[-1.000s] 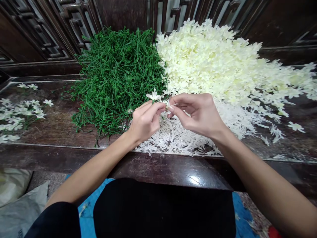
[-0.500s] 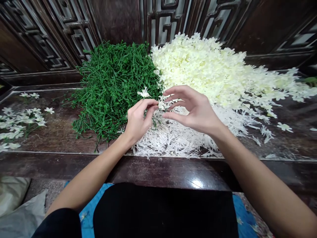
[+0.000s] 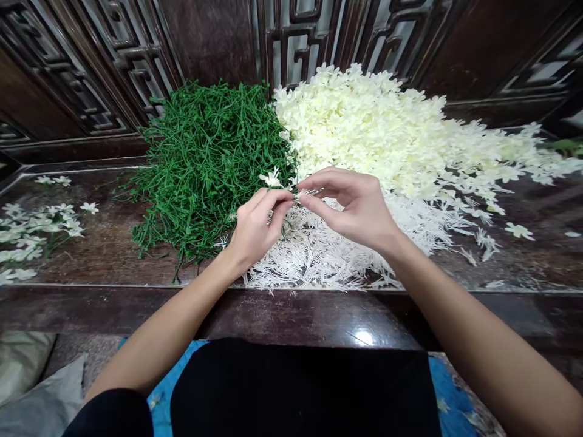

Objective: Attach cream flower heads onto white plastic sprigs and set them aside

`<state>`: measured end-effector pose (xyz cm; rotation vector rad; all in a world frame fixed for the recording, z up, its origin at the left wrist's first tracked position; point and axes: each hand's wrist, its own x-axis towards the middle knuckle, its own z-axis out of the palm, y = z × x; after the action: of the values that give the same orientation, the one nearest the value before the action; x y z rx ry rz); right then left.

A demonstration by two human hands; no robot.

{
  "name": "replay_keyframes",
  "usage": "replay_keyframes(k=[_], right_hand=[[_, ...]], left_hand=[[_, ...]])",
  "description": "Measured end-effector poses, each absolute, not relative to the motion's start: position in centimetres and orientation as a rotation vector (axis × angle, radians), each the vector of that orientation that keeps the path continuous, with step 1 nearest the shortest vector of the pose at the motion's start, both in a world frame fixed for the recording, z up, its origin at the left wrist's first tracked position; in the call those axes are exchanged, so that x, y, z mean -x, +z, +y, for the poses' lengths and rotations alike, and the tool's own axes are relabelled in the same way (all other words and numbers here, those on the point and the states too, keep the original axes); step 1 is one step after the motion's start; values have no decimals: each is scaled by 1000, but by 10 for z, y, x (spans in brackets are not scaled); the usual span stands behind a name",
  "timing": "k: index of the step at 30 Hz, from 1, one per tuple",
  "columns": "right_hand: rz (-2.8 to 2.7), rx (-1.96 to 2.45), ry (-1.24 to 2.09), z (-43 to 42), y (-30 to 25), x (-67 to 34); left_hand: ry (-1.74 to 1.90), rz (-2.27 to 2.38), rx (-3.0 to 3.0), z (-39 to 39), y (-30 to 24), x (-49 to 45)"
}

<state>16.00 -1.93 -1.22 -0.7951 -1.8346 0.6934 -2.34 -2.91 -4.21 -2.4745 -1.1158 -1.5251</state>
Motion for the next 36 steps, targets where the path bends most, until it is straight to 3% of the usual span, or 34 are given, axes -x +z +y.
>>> replay_keyframes(k=[21,30,36], right_hand=[[-1824,773,868,-17,-11,-161],[-1401,1007,849,17,-13,-193],[-1804,1287,771,24,-29,-194]], left_hand=[[-1446,-1034,2479,-31,-43,24],[-1519,-1019,2315,-21,-25,33],[-1481,-1240,2229,-42,17,75]])
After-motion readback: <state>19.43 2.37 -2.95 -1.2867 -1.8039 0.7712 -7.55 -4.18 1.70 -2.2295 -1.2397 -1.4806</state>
